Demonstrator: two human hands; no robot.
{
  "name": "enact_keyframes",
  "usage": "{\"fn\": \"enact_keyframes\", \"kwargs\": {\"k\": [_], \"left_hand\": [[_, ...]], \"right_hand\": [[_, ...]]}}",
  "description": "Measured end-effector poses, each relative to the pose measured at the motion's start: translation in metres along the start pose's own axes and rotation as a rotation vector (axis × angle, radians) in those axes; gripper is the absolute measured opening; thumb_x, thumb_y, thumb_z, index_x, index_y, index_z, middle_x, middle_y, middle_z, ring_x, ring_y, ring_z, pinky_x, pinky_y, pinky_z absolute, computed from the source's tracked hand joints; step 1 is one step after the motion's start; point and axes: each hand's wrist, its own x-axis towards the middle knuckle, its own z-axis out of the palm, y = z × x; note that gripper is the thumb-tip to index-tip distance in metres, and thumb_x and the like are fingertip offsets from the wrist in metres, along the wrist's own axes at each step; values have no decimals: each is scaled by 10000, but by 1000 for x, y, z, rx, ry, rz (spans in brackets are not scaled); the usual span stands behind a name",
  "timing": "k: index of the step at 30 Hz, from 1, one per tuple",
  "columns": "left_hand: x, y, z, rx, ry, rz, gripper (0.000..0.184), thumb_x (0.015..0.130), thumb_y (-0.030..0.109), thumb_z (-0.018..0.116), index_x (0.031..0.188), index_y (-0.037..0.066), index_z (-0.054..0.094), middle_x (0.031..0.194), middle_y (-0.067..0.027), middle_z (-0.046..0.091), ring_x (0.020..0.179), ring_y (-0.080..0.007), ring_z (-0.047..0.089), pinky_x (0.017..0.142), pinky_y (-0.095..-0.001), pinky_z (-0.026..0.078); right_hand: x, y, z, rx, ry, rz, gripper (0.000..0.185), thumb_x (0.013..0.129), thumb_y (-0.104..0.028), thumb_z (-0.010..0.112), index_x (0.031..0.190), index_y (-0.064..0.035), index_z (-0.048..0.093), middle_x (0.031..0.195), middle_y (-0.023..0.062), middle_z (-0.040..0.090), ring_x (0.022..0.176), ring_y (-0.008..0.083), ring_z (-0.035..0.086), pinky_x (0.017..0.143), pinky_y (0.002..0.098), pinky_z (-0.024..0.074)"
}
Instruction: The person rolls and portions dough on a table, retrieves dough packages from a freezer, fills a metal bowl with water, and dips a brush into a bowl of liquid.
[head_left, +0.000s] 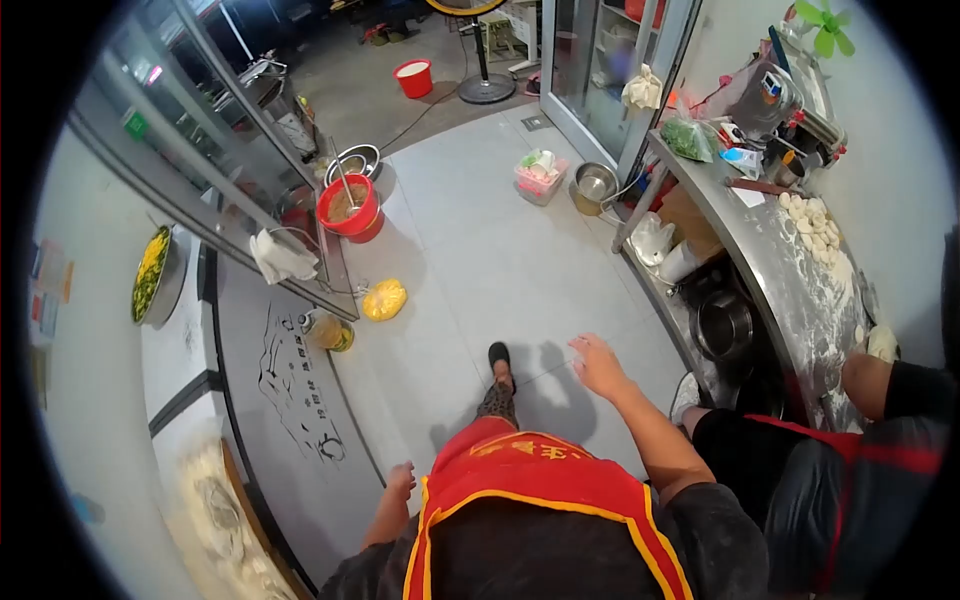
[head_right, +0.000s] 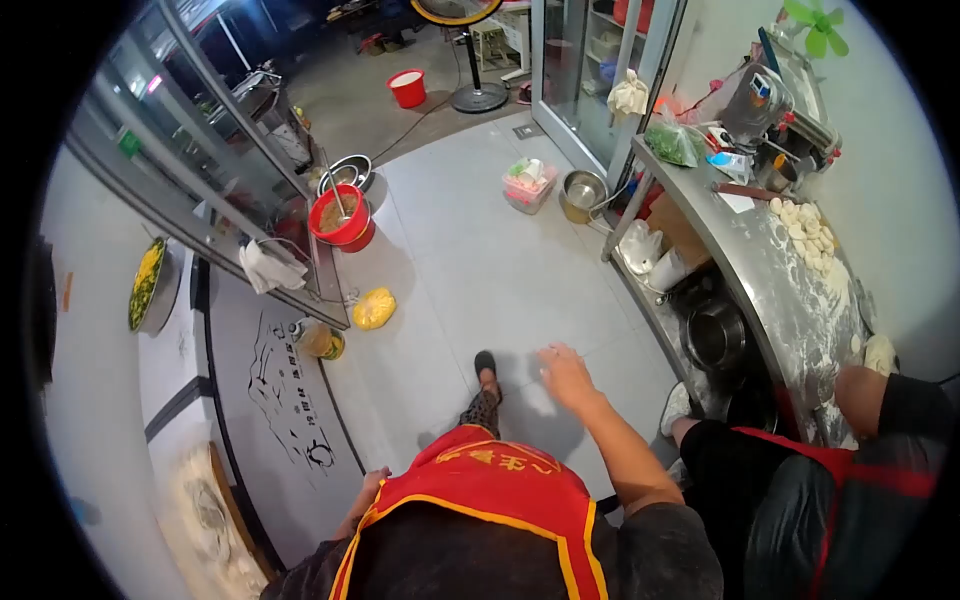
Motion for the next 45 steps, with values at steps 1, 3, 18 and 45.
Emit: {"fn": "enact_keyframes", "kwargs": {"k": [1, 3, 18, 45], "left_hand": [[3, 25, 0, -48, -11, -104, 297, 827, 288, 517, 969, 33, 569, 766, -85, 511, 638, -181, 485, 560, -310, 439], [36, 62, 3, 8, -31, -101, 289, 835, 280, 503, 963, 30, 574, 740, -91, 512, 604, -189, 489, 534, -314, 439], [183, 492, 111, -147, -103, 240, 236, 845, 269, 546, 958, 62, 553, 784, -18, 523, 641, -96, 472, 518, -244, 380], [183, 799, 305, 187, 159, 487, 363, 840, 298, 521, 984, -20, 620, 932, -207, 623, 857, -244, 605, 773, -348, 465]], "right_hand": [[13, 11, -1, -6, 11, 14, 363, 740, -76, 608, 1098, -73, 550, 1158, 176, 499, 1064, 341, 489, 896, 416, 414], [41, 35, -6, -25, 34, 44, 369, 754, -97, 602, 1118, -82, 543, 1167, 177, 494, 1076, 351, 475, 905, 436, 403], [377, 202, -189, 858, 546, 486, 263, 845, -94, 554, 1098, -26, 566, 817, 44, 581, 680, 127, 575, 599, 267, 496], [658, 432, -378, 445, 821, 406, 210, 808, -126, 463, 929, 22, 550, 854, 121, 563, 734, 232, 500, 696, 360, 405]]}}
